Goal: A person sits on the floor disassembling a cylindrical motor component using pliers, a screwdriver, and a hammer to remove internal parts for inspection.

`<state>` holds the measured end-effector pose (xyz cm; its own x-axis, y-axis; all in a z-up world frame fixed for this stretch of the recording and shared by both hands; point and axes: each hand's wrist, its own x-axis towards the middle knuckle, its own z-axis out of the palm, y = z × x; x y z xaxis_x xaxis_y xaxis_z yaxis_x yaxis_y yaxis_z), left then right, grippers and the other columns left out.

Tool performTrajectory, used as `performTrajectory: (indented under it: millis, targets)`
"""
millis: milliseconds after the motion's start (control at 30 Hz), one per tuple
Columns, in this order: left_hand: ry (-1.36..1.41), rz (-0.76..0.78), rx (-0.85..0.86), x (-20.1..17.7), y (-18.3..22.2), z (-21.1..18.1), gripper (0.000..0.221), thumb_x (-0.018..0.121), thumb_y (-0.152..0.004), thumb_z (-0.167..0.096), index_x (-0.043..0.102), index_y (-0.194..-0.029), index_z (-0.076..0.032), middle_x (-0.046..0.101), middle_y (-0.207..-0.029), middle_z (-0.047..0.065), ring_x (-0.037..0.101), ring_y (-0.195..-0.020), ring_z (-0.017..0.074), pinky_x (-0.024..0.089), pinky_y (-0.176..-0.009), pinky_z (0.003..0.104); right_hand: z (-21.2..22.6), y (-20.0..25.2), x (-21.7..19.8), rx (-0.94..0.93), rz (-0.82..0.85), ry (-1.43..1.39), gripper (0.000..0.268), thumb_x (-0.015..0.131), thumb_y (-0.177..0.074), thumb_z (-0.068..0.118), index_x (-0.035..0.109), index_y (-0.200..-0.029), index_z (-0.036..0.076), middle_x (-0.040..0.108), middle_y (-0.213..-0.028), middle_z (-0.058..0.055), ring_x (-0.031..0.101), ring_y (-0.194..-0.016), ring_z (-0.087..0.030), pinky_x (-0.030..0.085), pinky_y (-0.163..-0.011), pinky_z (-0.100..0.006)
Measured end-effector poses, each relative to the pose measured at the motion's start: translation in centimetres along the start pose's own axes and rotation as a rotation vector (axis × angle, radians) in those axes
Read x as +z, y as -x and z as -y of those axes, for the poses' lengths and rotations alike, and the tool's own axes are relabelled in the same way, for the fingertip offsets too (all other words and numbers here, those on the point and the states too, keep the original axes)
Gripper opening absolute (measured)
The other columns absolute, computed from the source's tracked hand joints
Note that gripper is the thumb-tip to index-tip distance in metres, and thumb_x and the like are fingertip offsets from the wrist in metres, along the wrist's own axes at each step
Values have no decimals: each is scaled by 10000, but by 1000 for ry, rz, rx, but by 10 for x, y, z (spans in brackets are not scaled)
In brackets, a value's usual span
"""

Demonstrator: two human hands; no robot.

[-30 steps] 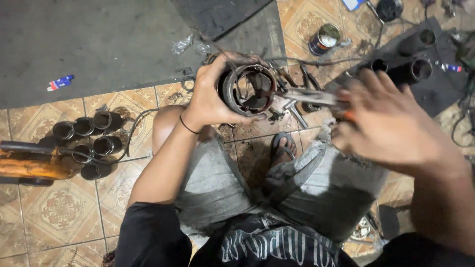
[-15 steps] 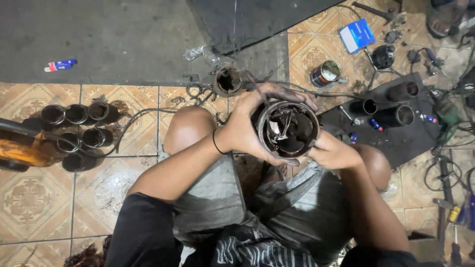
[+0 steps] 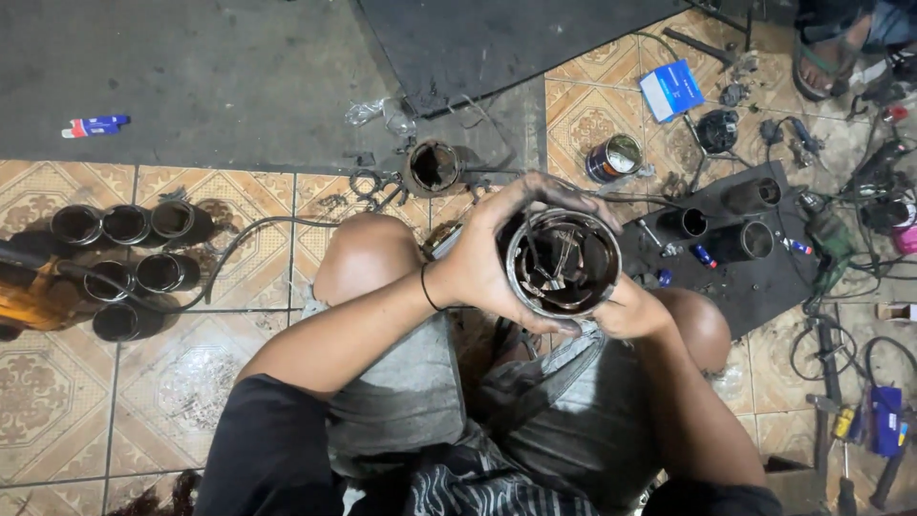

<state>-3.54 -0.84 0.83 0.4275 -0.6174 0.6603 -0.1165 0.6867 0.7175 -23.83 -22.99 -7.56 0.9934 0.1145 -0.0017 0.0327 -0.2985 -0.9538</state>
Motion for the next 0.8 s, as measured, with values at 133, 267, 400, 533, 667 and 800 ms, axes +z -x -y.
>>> performTrajectory:
  millis: [133,267,400,533,667,800]
  targets:
    - [11,38,-19,-5,-2,3,870,972,-545,-315,515,-1255,-105,671,-1264,72,716,-1161,237,594,-1121,394,35,-16,18,-89,-104,191,472,647,-916,49,531,-1369,-18,578,-1377,-146,560,-1249,-269,428,-1102,-399]
    - [25,52,-74,-10,-3,-2,882,957,-545,-344,526,-1276,-105,681,-1243,69,722,-1133,225,597,-1117,383,73,-30,39,82,-148,-58,522,518,-762,-123,514,-1276,-32,651,-1005,-106,646,-787,-159,571,-650,-251]
    - [8,54,-85,-15,2,22,902,927,-506,-423,517,-1229,-75,683,-1207,74,719,-1090,215,577,-1110,373,109,-47,46,91,-104,140,346,540,-762,-67,643,-1086,-3,709,-905,-71,629,-735,-149,543,-675,-267]
    - [495,-364,-193,3,9,36,857,964,-692,-424,493,-1312,-67,604,-1197,151,593,-1120,300,510,-1021,508,93,-45,53,58,-204,268,127,672,-800,75,578,-748,7,512,-515,-142,590,-528,-282,492,-544,-431]
    - [647,-807,-652,-24,-6,32,752,756,-758,-458,511,-1297,6,534,-1150,167,579,-1004,327,538,-908,456,110,-56,72,305,-70,246,172,645,-757,78,586,-625,-16,512,-436,-164,500,-466,-306,458,-540,-425]
    - [835,-837,-447,-44,-17,44,701,780,-782,-365,445,-1295,-26,571,-1131,168,656,-925,257,608,-815,345,80,-63,84,299,-97,276,178,548,-832,28,575,-657,48,552,-510,-8,484,-384,-127,418,-340,-250]
